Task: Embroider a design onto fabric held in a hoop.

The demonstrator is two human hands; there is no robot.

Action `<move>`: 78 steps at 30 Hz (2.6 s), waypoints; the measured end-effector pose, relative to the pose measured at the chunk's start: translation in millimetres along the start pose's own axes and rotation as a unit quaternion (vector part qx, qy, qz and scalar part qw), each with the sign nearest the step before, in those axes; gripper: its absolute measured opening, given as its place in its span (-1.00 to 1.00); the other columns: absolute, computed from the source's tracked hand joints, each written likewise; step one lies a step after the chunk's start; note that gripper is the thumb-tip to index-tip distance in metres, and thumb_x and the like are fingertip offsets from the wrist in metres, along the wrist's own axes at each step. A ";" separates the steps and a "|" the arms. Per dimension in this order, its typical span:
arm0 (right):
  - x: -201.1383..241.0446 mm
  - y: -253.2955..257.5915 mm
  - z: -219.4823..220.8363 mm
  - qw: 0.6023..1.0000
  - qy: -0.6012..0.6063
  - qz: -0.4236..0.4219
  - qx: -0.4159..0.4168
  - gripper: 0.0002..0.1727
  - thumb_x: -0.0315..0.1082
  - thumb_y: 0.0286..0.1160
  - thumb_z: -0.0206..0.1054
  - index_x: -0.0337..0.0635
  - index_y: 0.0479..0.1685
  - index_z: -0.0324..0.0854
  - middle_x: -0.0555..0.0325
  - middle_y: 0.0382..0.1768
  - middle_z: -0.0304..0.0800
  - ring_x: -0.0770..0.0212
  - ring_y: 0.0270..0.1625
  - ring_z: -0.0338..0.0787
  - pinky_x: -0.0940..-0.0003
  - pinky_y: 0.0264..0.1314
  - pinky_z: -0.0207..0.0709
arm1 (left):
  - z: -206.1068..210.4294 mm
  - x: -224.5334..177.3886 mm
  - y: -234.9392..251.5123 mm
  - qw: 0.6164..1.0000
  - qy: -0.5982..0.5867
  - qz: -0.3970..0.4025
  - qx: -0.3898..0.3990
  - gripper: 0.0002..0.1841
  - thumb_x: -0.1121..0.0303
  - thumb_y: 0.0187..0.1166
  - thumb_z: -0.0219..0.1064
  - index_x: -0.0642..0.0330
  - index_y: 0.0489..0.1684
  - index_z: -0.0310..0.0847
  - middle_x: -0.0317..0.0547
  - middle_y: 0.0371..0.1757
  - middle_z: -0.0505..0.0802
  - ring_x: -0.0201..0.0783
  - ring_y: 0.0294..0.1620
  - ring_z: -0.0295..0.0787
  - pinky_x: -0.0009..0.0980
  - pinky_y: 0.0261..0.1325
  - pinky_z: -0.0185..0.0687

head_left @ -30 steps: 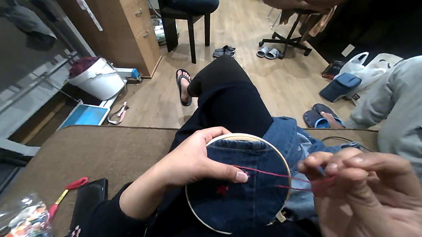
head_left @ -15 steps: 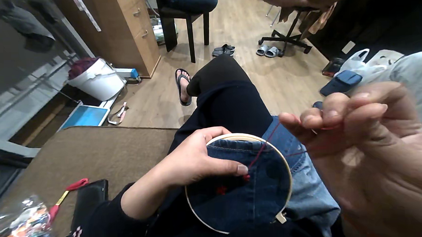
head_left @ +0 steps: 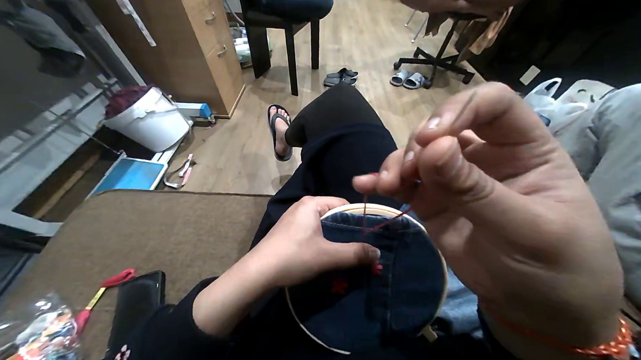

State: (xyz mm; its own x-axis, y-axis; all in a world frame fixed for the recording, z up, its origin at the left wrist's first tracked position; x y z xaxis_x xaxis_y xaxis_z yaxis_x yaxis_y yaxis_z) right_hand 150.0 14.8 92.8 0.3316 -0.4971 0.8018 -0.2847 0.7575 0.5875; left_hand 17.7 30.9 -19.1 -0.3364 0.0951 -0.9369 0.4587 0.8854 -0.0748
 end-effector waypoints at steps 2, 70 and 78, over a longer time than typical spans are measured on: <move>2.0 -11.5 -10.8 0.996 -0.084 -0.020 -0.017 -0.93 -0.37 0.64 0.36 -0.06 -0.03 0.62 0.32 -0.24 0.76 0.42 -0.28 0.80 0.50 -0.17 0.81 | -0.3 2.4 0.3 0.999 -0.030 -0.004 0.011 -0.85 0.24 0.24 0.63 -0.05 -0.31 0.84 -0.33 -0.42 0.89 -0.44 -0.41 0.83 -0.45 -0.36 0.78; -49.8 -127.3 -8.3 0.907 -0.397 0.107 -0.094 -0.80 -0.29 0.47 0.52 -0.28 -0.29 0.74 0.19 -0.41 0.78 0.56 -0.47 0.75 0.70 -0.46 0.68 | 7.9 -0.1 -6.0 0.982 -0.170 -0.056 0.062 -0.69 0.53 0.33 0.50 0.16 0.04 0.69 -0.05 -0.24 0.90 -0.30 -0.29 0.87 -0.46 -0.23 0.81; -52.7 -128.1 -3.7 0.923 -0.348 0.142 -0.087 -0.88 -0.38 0.51 0.44 -0.26 -0.26 0.68 0.24 -0.48 0.77 0.52 -0.55 0.76 0.62 -0.55 0.69 | 8.9 1.3 -7.5 0.982 -0.166 -0.063 0.062 -0.71 0.51 0.30 0.52 0.14 -0.02 0.69 -0.06 -0.27 0.90 -0.32 -0.31 0.86 -0.46 -0.24 0.80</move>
State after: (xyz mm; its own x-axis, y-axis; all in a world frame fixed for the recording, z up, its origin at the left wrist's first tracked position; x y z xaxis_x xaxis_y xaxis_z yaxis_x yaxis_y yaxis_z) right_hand 172.3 -54.5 -25.1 -0.4088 -0.3732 0.8328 -0.1033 0.9256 0.3640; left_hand 21.2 20.4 -22.8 -0.1197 -0.1842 -0.9756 0.5348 0.8159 -0.2197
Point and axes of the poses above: each hand's wrist, its own y-axis towards the middle knuckle, its own z-axis out of the palm, x = y × z, the point moved 7 cm from there along y, towards the middle knuckle
